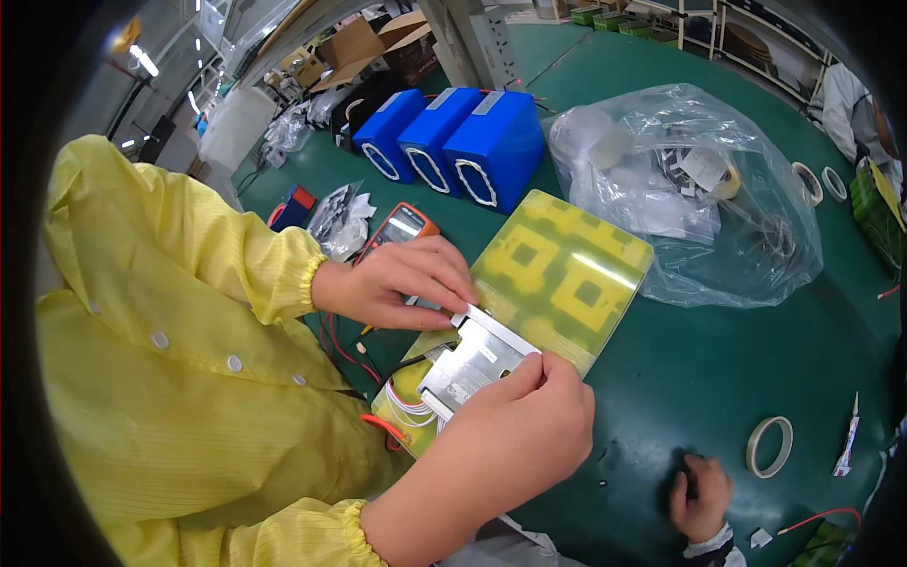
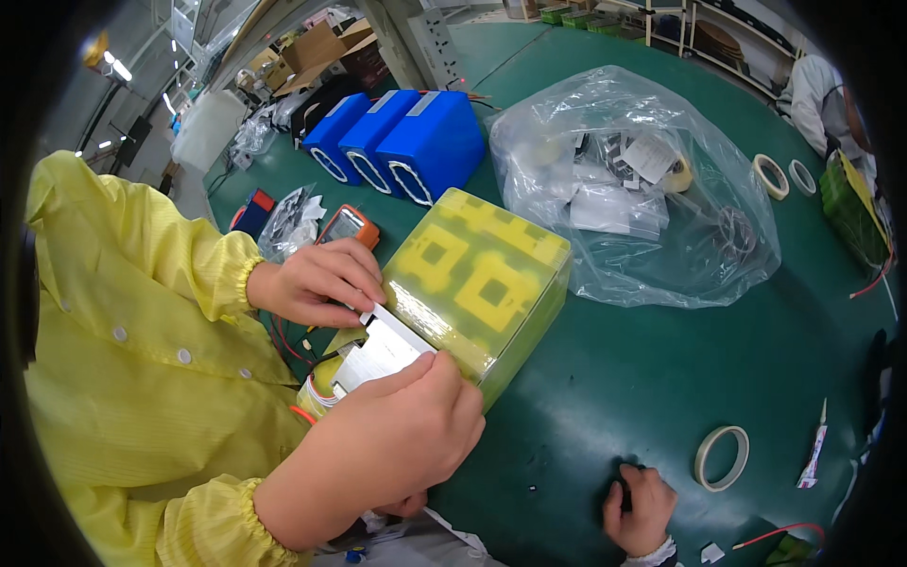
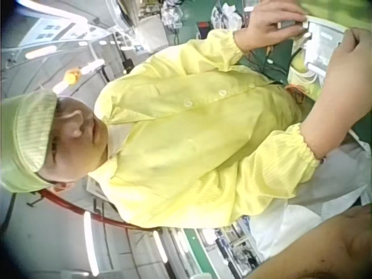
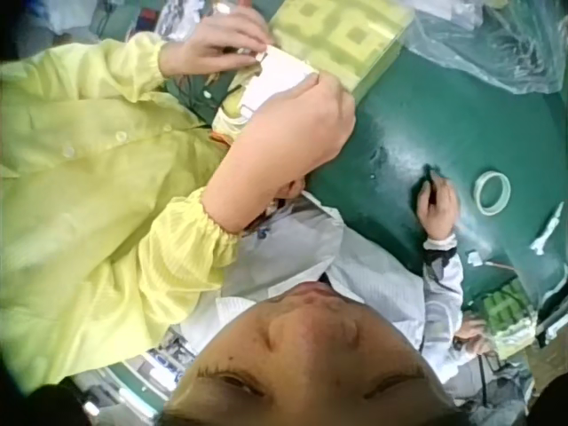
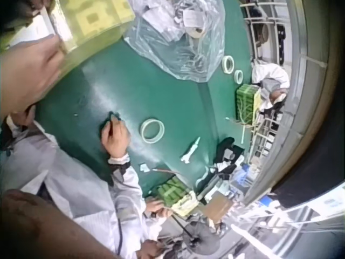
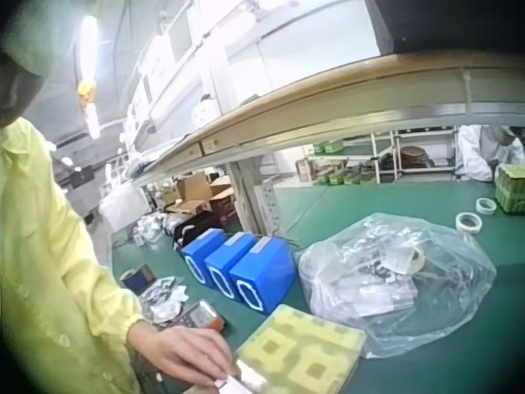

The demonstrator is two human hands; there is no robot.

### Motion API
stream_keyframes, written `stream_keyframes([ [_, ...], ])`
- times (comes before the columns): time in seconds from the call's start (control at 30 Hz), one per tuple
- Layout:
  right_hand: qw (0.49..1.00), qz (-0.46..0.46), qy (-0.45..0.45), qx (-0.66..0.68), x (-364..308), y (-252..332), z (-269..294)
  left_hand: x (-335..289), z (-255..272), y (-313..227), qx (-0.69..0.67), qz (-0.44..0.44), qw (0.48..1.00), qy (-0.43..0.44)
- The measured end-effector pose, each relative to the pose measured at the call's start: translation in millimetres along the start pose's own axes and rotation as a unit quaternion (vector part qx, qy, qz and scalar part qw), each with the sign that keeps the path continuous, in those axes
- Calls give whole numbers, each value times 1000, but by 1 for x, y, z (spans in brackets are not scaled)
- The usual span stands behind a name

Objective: Collaborating with a colleague to test battery pack voltage using a multimeter and apply electrical components.

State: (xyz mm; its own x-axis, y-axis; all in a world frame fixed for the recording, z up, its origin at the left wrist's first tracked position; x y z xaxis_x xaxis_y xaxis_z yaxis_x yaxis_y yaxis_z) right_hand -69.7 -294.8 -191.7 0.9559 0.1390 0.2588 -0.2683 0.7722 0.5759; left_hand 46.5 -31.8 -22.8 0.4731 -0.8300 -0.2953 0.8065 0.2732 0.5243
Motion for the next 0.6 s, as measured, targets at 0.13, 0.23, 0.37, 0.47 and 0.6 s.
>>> stream_keyframes([
  [0.13, 996, -37, 15, 74, 12, -7, -2, -1, 0, 1, -86, 16, 996, -23],
  [0.23, 993, -50, -3, 102, 16, -6, -3, 0, 5, 1, -78, 13, 997, -13],
  [0.37, 986, -75, -19, 147, 16, -11, -3, 0, 7, 2, -132, -8, 989, 63],
  [0.47, 983, -83, -21, 163, 18, -10, 1, 3, 7, 4, -41, -33, 998, 38],
  [0.6, 983, -81, -17, 163, 19, -10, 4, -2, 3, 0, -58, -22, 998, 18],
])
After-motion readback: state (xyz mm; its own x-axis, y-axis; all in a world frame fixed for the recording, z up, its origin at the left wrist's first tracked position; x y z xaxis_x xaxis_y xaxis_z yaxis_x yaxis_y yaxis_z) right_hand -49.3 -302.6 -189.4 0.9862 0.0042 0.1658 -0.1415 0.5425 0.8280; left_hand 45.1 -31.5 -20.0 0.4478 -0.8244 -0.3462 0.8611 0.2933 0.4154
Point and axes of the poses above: each hand's wrist, its own x-axis towards the middle knuckle, its own z-axis out of the back of the hand, y = z × x, the point moved 3 cm from there along x, towards the middle knuckle, and after that the axes turned 2 degrees about y, right-handed, at the moved point
